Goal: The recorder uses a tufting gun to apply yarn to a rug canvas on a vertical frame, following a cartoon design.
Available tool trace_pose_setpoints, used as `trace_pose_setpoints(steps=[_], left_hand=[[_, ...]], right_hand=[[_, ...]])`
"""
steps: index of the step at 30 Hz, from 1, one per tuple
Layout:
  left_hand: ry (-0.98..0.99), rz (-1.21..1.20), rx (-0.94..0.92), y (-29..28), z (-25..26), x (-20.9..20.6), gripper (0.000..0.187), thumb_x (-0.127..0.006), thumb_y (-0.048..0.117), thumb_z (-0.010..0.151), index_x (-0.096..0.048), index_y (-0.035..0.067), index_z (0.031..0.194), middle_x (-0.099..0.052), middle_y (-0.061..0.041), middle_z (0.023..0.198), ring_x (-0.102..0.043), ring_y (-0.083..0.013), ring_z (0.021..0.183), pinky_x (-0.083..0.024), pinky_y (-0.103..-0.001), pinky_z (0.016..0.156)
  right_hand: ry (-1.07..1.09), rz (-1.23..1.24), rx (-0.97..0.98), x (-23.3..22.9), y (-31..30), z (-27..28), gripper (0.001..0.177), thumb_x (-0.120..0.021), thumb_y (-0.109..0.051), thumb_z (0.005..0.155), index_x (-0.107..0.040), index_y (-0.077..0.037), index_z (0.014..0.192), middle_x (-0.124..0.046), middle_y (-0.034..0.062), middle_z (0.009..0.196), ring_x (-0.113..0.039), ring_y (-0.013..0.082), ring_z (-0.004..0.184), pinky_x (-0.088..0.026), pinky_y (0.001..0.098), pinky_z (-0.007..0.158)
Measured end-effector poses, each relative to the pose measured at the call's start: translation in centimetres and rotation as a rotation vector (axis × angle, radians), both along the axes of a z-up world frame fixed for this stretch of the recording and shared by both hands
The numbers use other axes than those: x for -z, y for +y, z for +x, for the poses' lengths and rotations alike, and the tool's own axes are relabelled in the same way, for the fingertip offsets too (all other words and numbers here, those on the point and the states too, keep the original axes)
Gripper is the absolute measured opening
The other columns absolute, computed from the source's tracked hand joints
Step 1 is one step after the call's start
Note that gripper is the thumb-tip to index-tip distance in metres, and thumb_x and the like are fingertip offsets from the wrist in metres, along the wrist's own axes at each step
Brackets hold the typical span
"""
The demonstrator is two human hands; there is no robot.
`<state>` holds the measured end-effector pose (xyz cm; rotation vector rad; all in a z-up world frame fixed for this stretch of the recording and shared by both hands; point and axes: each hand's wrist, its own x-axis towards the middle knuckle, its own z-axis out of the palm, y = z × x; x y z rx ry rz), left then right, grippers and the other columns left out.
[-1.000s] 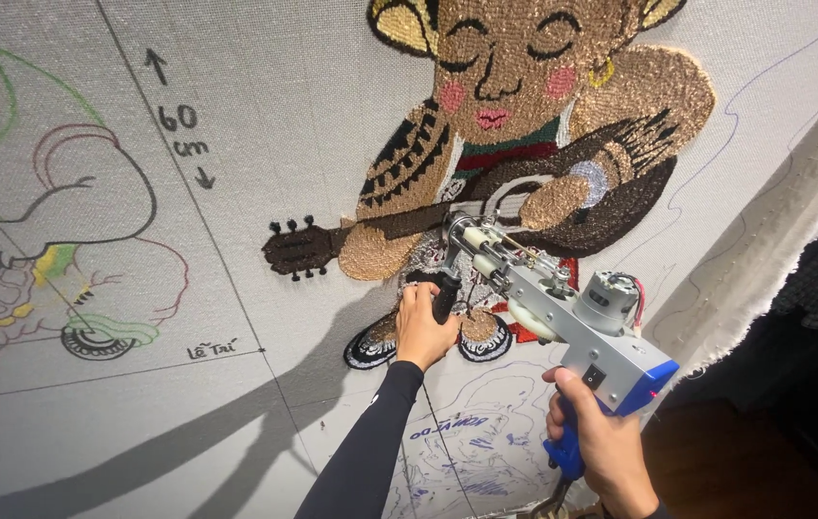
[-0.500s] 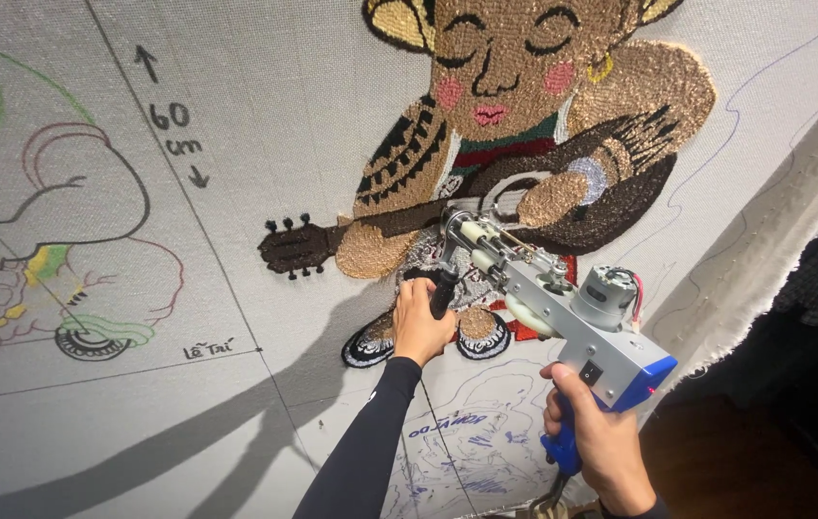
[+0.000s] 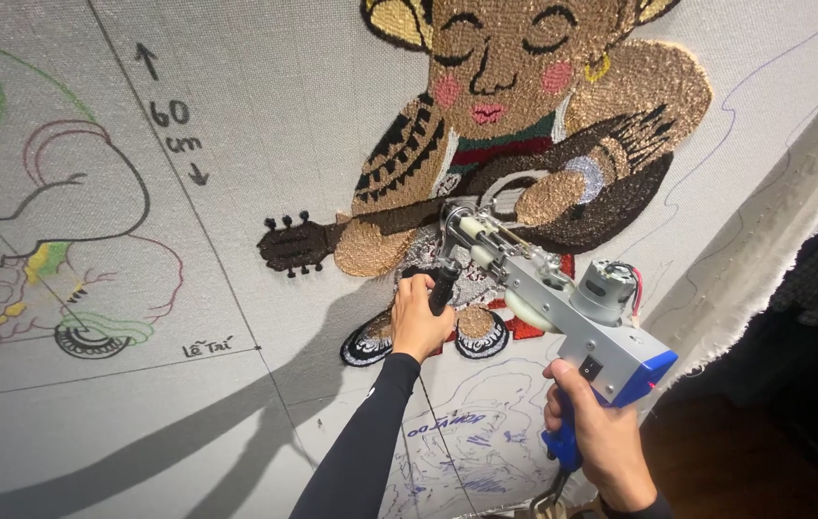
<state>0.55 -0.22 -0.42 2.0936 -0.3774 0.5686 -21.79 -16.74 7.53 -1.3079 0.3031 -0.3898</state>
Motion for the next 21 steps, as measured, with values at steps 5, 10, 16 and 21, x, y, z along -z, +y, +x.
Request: trace_pose_setpoints(steps=[5,10,16,21], left_hand=[[0.022,0.006,-0.008,0.4,-0.2,-0.7,0.045,-0.075,0.021,0.074,-0.053,0.01,0.111,-0.054,-0.014,0.11,-0.057,-0.038,0.108,-0.046,-0.049,0.091],[0.05,0.007,0.0,0.4,-0.2,-1.2,0.045,-0.075,0.021,0.074,-0.053,0.011,0.111,-0.054,-0.014,0.109,-0.057,-0.0377,0.107,-0.046,-0.049,0.091],[0.029,0.005,-0.007,0.4,-0.2,-1.1,0.044,-0.075,0.021,0.074,-0.053,0.011,0.111,-0.054,-0.014,0.109,-0.057,-0.0381,0.108,-0.046,-0.05,0.091],[0.047,0.006,-0.012,0.3,-0.1,-1.4,0.043,-0.074,0.02,0.074,-0.053,0.011,0.111,-0.054,-0.014,0.11,-0.057,-0.0381,0.108,-0.046,-0.05,0.091]], right_hand=[[0.028,-0.013,0.02,-1.0,0.5,-0.1,0.026,-0.069,-0.021,0.09,-0.068,0.004,0.096,-0.052,0.0064,0.061,-0.052,0.0173,0.05,-0.043,0.0313,0.047],[0.001,-0.024,0.006,-0.5,0.2,0.1,0.027,-0.07,-0.021,0.091,-0.064,0.005,0.095,-0.053,0.0066,0.061,-0.053,0.0176,0.05,-0.043,0.0311,0.047],[0.037,-0.061,0.037,-1.0,0.3,-0.2,0.025,-0.069,-0.023,0.089,-0.069,0.002,0.095,-0.052,0.0068,0.06,-0.052,0.0177,0.049,-0.042,0.0314,0.046],[0.003,-0.052,0.024,-0.4,0.1,0.1,0.028,-0.069,-0.022,0.091,-0.065,0.006,0.096,-0.053,0.0073,0.061,-0.053,0.0181,0.05,-0.044,0.0326,0.048]])
